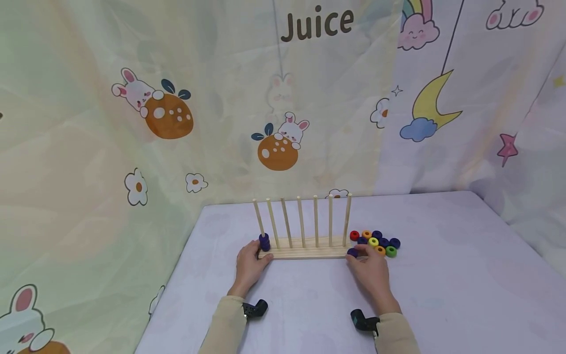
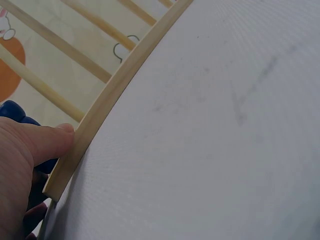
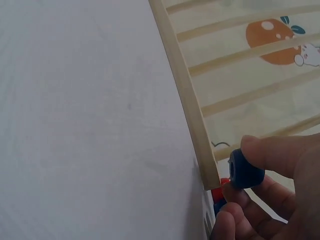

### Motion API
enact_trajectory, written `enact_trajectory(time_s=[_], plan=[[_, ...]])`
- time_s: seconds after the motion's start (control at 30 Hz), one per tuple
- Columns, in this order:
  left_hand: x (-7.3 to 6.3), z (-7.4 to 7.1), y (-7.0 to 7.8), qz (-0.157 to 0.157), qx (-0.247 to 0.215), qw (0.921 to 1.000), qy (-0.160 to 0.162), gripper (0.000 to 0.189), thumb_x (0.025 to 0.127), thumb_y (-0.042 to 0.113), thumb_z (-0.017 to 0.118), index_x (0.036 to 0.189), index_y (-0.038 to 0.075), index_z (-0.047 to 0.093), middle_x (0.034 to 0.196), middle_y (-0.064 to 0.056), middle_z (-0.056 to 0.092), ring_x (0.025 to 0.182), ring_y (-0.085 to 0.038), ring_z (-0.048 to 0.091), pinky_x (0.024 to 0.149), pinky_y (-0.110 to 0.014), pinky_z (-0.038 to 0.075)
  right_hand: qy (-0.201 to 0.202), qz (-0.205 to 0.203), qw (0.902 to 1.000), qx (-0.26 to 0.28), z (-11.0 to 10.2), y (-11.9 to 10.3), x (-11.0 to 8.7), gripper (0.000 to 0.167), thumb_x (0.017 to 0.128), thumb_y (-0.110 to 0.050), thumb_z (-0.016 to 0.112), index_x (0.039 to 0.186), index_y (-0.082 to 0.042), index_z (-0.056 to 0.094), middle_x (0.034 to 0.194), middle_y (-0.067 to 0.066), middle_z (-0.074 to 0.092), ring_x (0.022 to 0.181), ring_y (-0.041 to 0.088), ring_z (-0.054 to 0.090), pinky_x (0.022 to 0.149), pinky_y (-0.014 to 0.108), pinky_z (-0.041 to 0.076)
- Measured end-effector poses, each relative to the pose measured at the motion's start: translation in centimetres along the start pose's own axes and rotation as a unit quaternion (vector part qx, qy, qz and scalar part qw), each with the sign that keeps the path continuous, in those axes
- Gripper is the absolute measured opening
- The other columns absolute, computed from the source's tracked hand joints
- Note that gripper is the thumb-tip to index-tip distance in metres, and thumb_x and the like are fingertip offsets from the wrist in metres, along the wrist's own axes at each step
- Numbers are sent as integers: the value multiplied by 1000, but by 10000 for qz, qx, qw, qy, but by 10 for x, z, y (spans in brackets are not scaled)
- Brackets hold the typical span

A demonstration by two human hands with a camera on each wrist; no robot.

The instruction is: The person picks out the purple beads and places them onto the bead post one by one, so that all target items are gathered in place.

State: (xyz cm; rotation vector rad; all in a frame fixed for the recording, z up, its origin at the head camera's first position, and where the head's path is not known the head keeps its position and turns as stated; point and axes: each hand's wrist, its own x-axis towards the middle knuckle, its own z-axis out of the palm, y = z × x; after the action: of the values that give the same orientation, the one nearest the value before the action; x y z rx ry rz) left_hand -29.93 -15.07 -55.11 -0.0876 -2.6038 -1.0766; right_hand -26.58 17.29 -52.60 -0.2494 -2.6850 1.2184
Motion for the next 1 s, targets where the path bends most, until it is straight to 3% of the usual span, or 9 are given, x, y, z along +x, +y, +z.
enact_trajectory(time_s=[0.33,0.53,1.0], plan=[[0,0,-1,-18,-14,10000,-37,57,84,26,75,133,2,58,135,-15,59,134,-34,44,116,-51,20,-80,-288,9995,91,9,-8,-3,38,86,-24,73,115,-1,63,104,18,67,77,22,60,64,29,47],[1,1,-1,-13,-14,10000,-33,56,85,26,75,132,2,59,135,-14,59,134,-33,44,116,-52,20,-238,-238,9993,158,17,-13,-7,38,87,-22,73,118,-4,62,106,15,66,75,20,54,61,24,45],[-1,-2,-2,63,6,10000,-18,57,84,26,75,132,0,58,134,-15,59,133,-34,45,115,-52,22,-264,-597,9973,327,33,-21,-13,36,88,-17,73,121,-8,65,107,10,67,73,16,55,59,21,46]])
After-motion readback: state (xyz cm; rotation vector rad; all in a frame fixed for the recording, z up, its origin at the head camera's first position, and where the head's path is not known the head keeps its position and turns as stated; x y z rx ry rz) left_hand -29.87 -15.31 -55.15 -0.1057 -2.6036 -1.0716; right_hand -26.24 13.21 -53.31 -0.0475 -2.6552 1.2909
